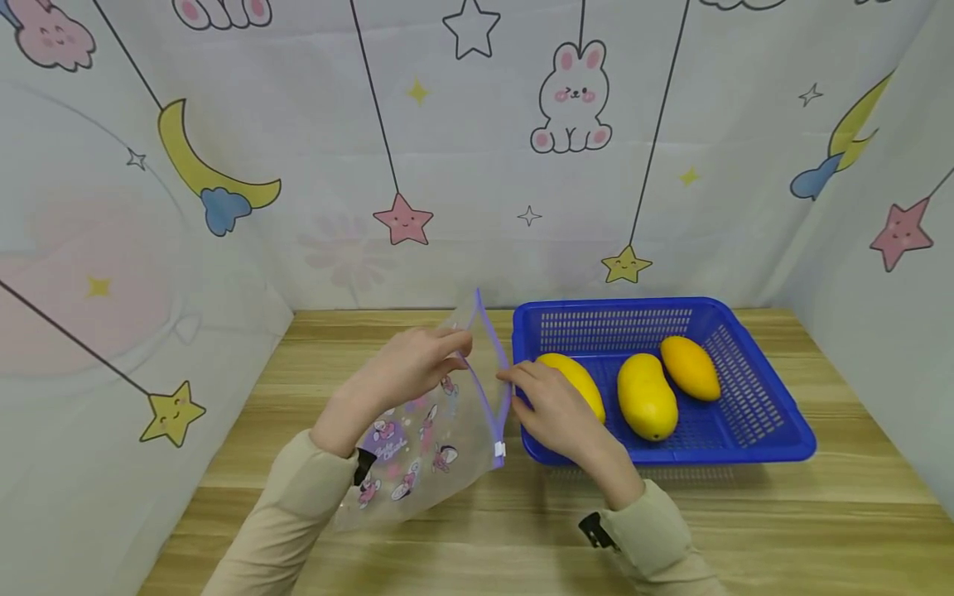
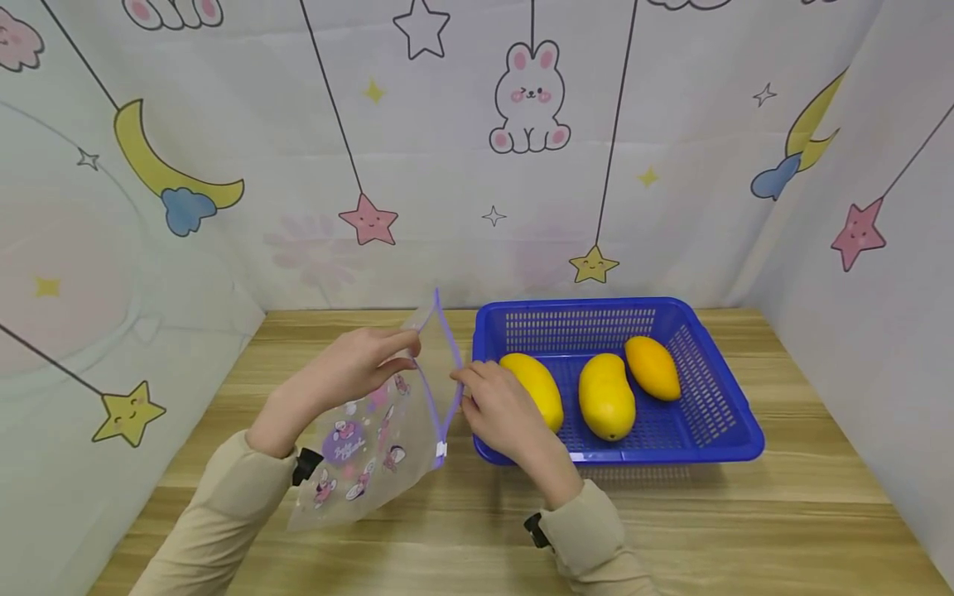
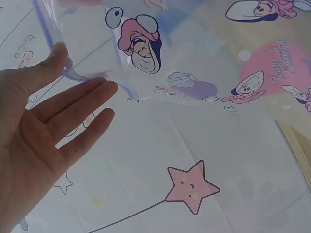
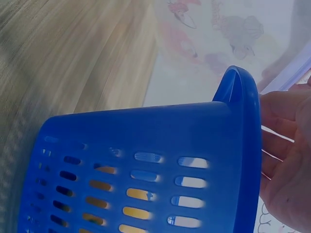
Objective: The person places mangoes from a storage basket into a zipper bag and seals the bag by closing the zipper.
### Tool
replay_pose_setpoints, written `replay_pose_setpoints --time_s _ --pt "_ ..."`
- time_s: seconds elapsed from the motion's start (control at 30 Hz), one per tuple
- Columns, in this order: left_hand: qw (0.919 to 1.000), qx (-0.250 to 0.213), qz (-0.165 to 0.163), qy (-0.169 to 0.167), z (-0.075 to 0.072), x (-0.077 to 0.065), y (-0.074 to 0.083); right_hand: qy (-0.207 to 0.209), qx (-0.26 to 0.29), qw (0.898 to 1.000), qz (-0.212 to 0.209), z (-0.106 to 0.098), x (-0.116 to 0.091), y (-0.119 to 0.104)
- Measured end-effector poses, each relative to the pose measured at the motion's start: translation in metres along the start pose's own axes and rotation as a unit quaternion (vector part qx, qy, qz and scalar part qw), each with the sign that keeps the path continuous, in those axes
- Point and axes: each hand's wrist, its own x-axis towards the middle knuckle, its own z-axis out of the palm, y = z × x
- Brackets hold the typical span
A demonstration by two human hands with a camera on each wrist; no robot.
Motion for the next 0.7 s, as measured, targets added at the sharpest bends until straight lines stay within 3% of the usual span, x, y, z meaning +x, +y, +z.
replay_pose_setpoints --time_s 0.7 --pt "0.9992 0.002 0.03 0.025 -0.012 0.002 -0.004 0.028 -0.026 0.999 -0.009 -0.009 -0.005 0.005"
